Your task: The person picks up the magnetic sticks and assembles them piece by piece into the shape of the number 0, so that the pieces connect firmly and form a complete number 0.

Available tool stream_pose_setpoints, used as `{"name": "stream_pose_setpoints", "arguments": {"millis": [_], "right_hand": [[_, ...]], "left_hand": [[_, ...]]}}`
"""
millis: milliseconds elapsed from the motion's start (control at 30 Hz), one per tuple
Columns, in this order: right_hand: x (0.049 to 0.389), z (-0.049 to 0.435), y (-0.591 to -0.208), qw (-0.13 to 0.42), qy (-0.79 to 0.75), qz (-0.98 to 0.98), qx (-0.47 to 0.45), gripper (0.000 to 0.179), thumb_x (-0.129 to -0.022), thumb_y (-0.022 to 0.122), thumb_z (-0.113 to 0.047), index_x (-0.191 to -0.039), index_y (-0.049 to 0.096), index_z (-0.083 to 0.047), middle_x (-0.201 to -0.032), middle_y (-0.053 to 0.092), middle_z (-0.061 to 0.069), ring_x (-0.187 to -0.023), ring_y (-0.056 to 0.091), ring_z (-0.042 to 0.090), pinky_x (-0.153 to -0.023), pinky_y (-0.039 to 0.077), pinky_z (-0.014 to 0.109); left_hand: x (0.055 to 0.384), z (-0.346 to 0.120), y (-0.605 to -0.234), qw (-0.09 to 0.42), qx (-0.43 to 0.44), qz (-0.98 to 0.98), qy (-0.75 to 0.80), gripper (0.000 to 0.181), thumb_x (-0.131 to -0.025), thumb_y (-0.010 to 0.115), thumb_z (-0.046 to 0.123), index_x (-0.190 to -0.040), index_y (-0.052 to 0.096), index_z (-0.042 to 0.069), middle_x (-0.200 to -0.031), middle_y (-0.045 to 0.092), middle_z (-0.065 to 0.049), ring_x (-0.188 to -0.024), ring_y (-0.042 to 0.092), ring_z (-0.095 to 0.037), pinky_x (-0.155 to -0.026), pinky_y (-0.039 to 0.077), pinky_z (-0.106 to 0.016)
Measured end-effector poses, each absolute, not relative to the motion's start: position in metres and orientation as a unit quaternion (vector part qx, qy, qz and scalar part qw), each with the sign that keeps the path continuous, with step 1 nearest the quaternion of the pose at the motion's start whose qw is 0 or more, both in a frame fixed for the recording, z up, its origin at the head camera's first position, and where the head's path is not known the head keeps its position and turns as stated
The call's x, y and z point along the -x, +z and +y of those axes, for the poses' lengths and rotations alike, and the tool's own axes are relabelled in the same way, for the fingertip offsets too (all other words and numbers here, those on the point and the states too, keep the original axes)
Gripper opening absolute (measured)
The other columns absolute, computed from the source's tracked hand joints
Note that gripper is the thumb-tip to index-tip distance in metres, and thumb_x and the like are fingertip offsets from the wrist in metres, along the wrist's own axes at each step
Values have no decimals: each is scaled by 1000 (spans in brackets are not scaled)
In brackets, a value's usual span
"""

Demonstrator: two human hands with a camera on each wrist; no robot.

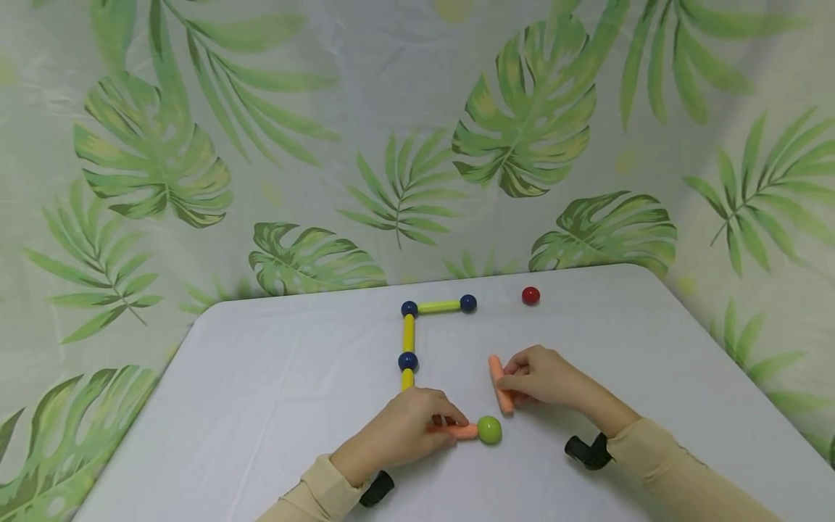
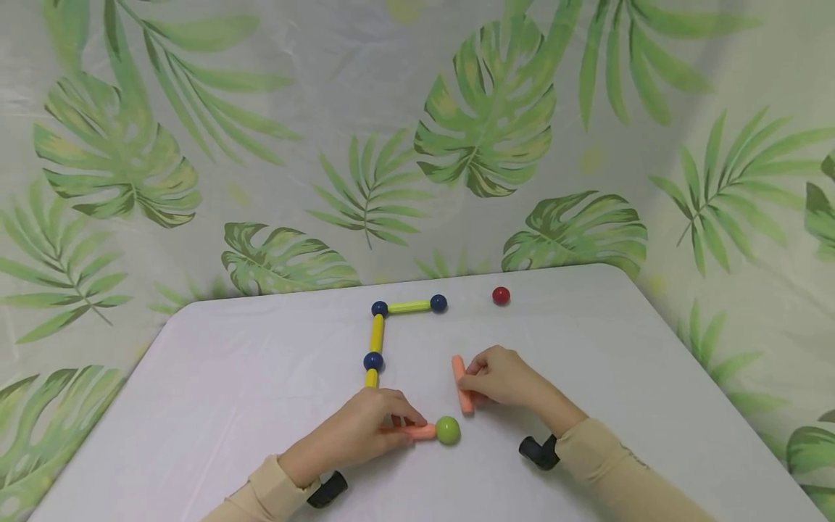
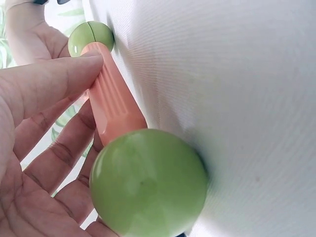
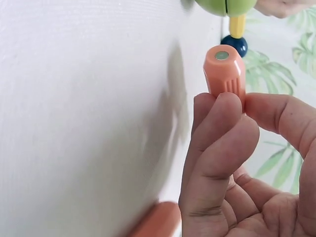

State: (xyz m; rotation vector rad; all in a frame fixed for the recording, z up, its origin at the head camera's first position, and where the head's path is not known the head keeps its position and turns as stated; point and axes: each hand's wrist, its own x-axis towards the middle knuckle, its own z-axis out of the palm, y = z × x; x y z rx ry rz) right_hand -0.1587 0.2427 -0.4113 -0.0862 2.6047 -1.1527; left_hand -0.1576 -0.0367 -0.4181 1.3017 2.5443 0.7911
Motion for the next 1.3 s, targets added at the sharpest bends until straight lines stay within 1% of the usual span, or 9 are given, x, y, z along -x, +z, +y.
{"name": "stream_pose_setpoints", "arguments": {"millis": [167,367,600,967,1300], "right_hand": [[160,238,-416,156,-419,894,23,22,-95,77,-25,-97,74,-3,-65,70,-2,-61,63,10,-60,50,26],[162,233,-420,167,-431,887,11,21,-97,76,-25,-97,74,-4,-67,70,-2,-61,63,9,-62,53,26],[162,227,-420,177,-440,880,2,19,-97,76,-23,-94,74,-4,-69,70,0,-63,65,10,-64,56,26],[165,224,-423,189,-457,869,2,19,-99,74,-22,-95,74,-3,-70,72,1,-62,66,10,-63,58,25],[164,222,-422,202,-465,862,19,21,-101,72,-21,-92,74,-3,-70,71,2,-61,65,9,-62,58,24]], "left_hand": [[157,-36,-418,88,-435,856,265,20,-93,86,11,-112,84,17,-100,79,7,-83,58,6,-75,50,-11],[157,-36,-419,88,-434,858,262,20,-92,86,12,-112,85,17,-100,79,7,-82,58,6,-74,50,-11],[157,-36,-420,98,-430,856,271,20,-93,86,13,-112,85,19,-98,78,9,-79,56,7,-71,49,-12],[159,-36,-419,98,-430,856,270,20,-94,85,13,-113,85,19,-98,78,8,-78,54,5,-69,48,-12],[160,-36,-420,99,-428,857,269,19,-95,84,13,-112,85,20,-98,77,8,-76,54,3,-68,47,-13]]}}
